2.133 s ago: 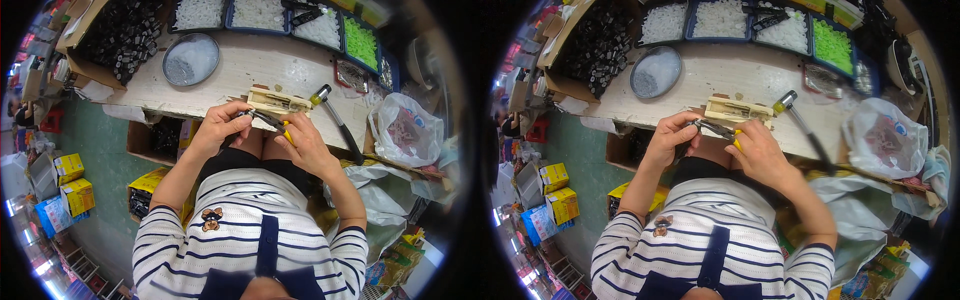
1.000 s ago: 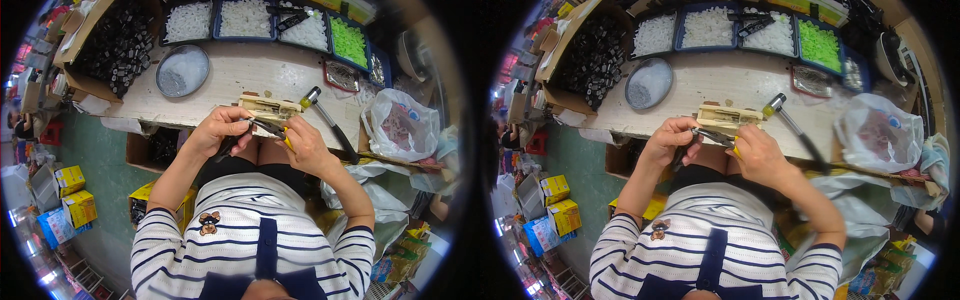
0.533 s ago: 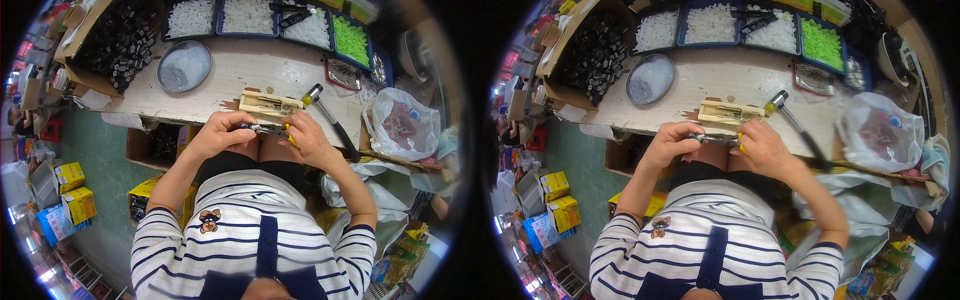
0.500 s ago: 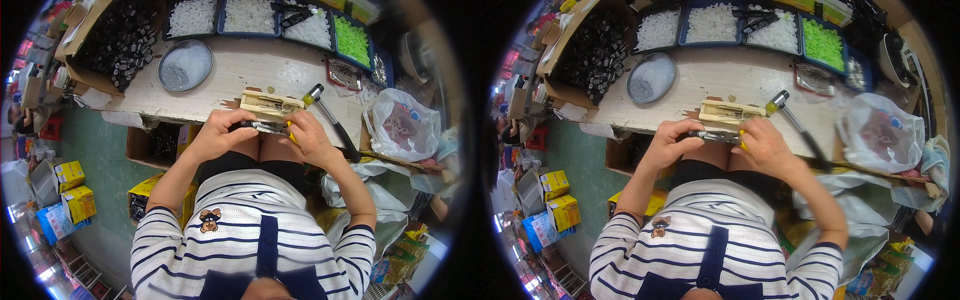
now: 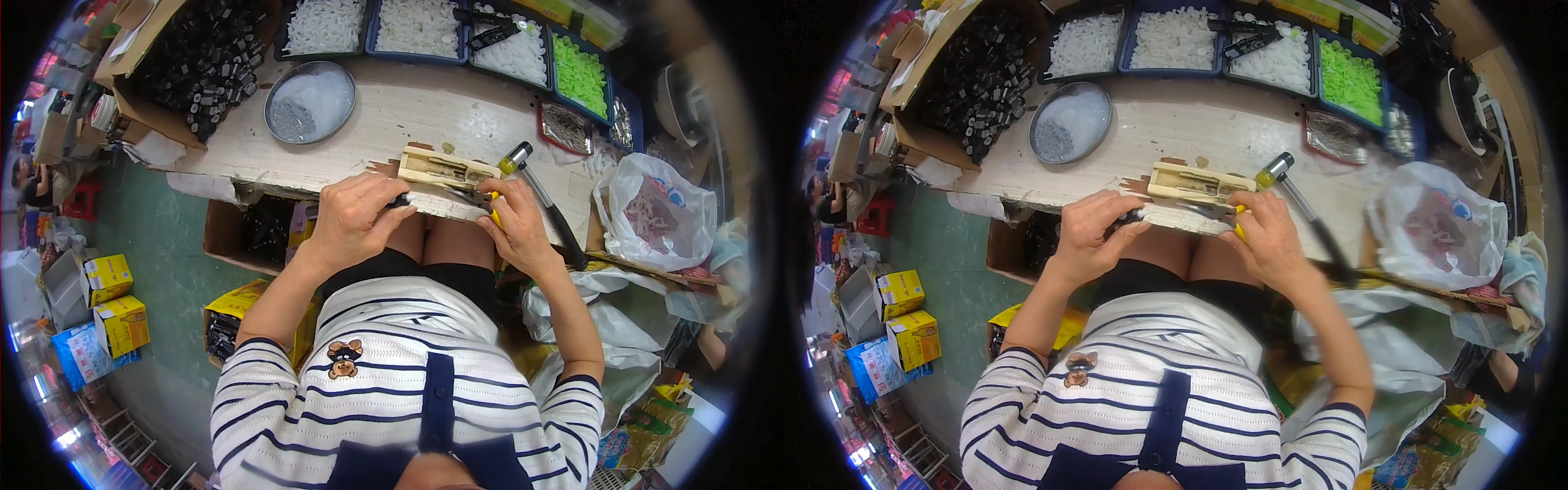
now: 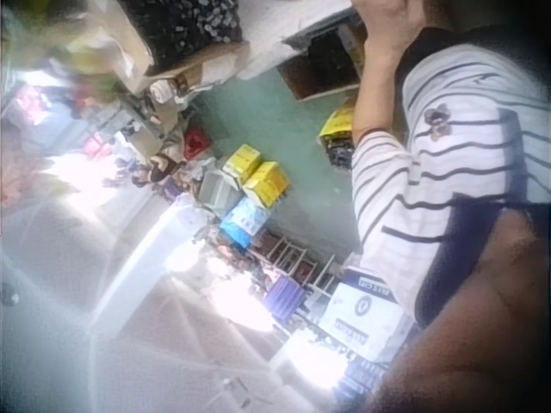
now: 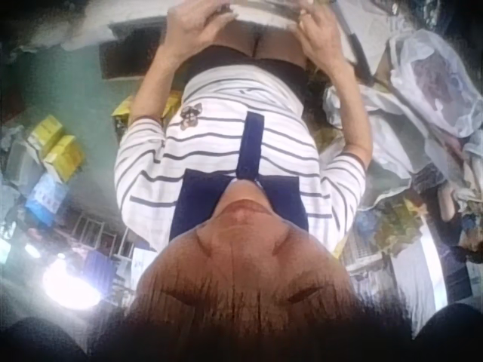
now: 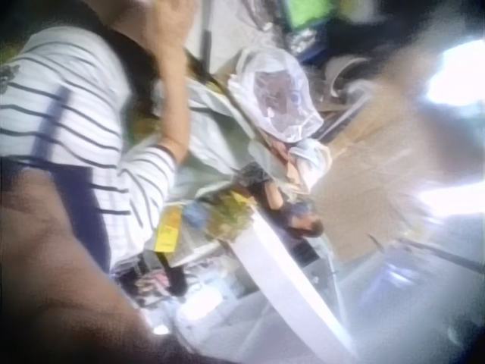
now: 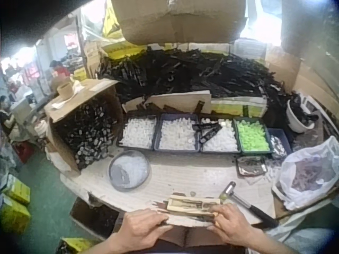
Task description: Assembling small plastic components into a toy assembly using hands and a small hammer.
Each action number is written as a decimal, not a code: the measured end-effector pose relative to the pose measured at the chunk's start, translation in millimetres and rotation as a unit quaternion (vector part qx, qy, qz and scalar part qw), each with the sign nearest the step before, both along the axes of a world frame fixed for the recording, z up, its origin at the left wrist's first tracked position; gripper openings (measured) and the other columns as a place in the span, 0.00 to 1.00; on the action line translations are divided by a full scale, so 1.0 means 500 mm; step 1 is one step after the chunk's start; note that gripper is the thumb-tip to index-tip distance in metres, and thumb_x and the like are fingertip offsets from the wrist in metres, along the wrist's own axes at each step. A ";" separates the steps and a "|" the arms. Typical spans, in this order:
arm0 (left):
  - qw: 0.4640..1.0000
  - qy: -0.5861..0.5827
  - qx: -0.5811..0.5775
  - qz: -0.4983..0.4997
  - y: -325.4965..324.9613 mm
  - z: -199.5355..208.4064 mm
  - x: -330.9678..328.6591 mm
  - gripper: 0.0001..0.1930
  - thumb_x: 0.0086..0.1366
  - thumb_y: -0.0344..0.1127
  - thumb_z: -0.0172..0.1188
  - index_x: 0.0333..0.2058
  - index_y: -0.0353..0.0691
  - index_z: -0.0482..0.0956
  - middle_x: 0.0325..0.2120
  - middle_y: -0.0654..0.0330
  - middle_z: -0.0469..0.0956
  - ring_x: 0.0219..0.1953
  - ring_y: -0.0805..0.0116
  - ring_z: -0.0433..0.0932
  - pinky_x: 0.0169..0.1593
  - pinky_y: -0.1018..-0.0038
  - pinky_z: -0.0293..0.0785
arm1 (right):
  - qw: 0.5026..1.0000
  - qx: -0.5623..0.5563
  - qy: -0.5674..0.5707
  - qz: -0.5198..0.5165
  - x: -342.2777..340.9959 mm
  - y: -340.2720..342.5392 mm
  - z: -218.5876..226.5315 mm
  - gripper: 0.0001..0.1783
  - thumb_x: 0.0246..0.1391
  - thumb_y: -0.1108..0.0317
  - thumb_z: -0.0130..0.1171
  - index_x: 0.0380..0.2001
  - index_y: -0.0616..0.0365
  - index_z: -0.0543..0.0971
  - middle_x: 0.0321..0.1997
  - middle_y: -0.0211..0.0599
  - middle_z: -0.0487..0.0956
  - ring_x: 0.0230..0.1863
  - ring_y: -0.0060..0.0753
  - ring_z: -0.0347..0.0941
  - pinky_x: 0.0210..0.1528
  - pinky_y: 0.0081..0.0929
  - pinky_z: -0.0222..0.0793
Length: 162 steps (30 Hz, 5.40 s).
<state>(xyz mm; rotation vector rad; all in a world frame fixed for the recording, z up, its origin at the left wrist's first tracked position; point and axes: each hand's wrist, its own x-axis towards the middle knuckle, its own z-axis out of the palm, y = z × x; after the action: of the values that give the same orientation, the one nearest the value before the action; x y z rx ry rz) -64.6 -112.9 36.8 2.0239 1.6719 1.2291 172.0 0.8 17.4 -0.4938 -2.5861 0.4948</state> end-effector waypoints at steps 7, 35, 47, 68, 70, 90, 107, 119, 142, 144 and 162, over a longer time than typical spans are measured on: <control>0.889 0.336 -0.268 0.158 -0.149 -0.101 -0.164 0.17 0.46 0.43 0.66 0.33 0.39 0.79 0.28 0.54 0.77 0.32 0.58 0.75 0.37 0.69 0.70 | 0.968 0.090 -0.012 -0.233 0.069 0.054 -0.021 0.11 0.44 0.68 0.60 0.27 0.64 0.72 0.38 0.44 0.71 0.38 0.47 0.66 0.40 0.38 0.62; 0.892 0.186 -0.064 0.407 0.142 -0.179 -0.493 0.12 0.50 0.31 0.60 0.35 0.37 0.77 0.35 0.51 0.73 0.36 0.49 0.74 0.37 0.62 0.70 | 0.948 0.223 -0.031 -0.224 -0.101 0.319 -0.013 0.16 0.42 0.77 0.51 0.37 0.51 0.75 0.46 0.38 0.71 0.47 0.44 0.65 0.46 0.41 0.57; 0.908 0.206 -0.020 0.364 0.084 -0.200 -0.459 0.13 0.56 0.27 0.54 0.42 0.34 0.75 0.35 0.50 0.73 0.36 0.50 0.73 0.42 0.66 0.69 | 0.943 0.291 -0.087 -0.139 -0.171 0.403 0.014 0.18 0.35 0.79 0.55 0.35 0.50 0.76 0.46 0.28 0.72 0.49 0.32 0.63 0.49 0.37 0.55; 0.814 -0.524 -0.247 -0.032 0.101 -0.066 -0.091 0.09 0.57 0.28 0.60 0.36 0.31 0.77 0.26 0.63 0.74 0.22 0.76 0.73 0.23 0.82 0.69 | 0.991 0.072 -0.108 -0.033 -0.148 -0.007 -0.054 0.21 0.50 0.67 0.52 0.50 0.54 0.69 0.61 0.29 0.63 0.59 0.31 0.59 0.60 0.50 0.47; 0.846 -0.471 -0.248 -0.020 0.111 -0.070 -0.081 0.09 0.56 0.28 0.60 0.35 0.31 0.78 0.25 0.63 0.73 0.22 0.76 0.73 0.22 0.81 0.69 | 0.995 0.056 -0.082 -0.021 -0.143 -0.003 -0.056 0.20 0.53 0.64 0.52 0.50 0.55 0.70 0.59 0.32 0.65 0.58 0.33 0.60 0.59 0.46 0.49; 0.887 -0.335 -0.318 0.019 0.157 -0.109 -0.035 0.06 0.50 0.25 0.65 0.29 0.33 0.81 0.27 0.64 0.68 0.26 0.77 0.69 0.29 0.81 0.66 | 0.961 -0.203 0.160 -0.100 -0.125 0.027 -0.068 0.10 0.58 0.67 0.49 0.35 0.61 0.77 0.31 0.35 0.76 0.35 0.32 0.70 0.41 0.25 0.63; 0.976 0.116 -0.104 0.153 0.455 -0.025 -0.105 0.13 0.51 0.41 0.62 0.33 0.39 0.80 0.31 0.50 0.77 0.36 0.52 0.76 0.39 0.63 0.72 | 0.904 0.108 -0.124 -0.394 0.086 0.296 -0.037 0.06 0.45 0.72 0.56 0.30 0.58 0.78 0.32 0.44 0.76 0.35 0.47 0.72 0.37 0.38 0.67; 0.980 0.124 -0.112 0.103 0.537 -0.055 -0.150 0.12 0.50 0.39 0.64 0.31 0.38 0.82 0.29 0.52 0.79 0.32 0.58 0.78 0.38 0.68 0.72 | 0.909 0.090 -0.199 -0.355 0.081 0.347 -0.079 0.06 0.40 0.76 0.54 0.25 0.58 0.78 0.27 0.45 0.76 0.34 0.48 0.73 0.38 0.41 0.68; 0.745 -0.625 -0.210 -0.106 0.188 -0.054 0.026 0.09 0.59 0.26 0.56 0.39 0.31 0.77 0.26 0.56 0.77 0.22 0.74 0.74 0.22 0.78 0.71 | 0.851 -0.438 0.268 -0.108 -0.030 0.105 0.029 0.07 0.52 0.79 0.53 0.35 0.64 0.75 0.33 0.28 0.72 0.30 0.14 0.68 0.33 0.12 0.64; 0.775 -0.592 -0.204 -0.090 0.152 -0.056 0.051 0.09 0.57 0.27 0.60 0.37 0.33 0.78 0.25 0.60 0.76 0.24 0.77 0.75 0.24 0.81 0.72 | 0.831 -0.478 0.269 -0.094 -0.061 0.075 0.036 0.06 0.51 0.78 0.53 0.34 0.63 0.75 0.33 0.27 0.72 0.30 0.15 0.68 0.33 0.13 0.65; 0.857 -0.481 -0.162 -0.086 0.102 -0.064 0.048 0.19 0.56 0.23 0.59 0.47 0.37 0.70 0.27 0.65 0.74 0.24 0.82 0.72 0.25 0.86 0.70 | 0.856 -0.454 0.246 -0.036 -0.116 0.040 0.021 0.04 0.49 0.77 0.55 0.31 0.64 0.75 0.32 0.29 0.72 0.31 0.15 0.67 0.32 0.13 0.63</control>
<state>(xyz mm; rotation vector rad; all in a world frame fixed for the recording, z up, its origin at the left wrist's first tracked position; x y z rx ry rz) -40.4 -62.0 4.9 1.0066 1.0529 1.4132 113.9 20.9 28.0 -0.6400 -1.7063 1.5953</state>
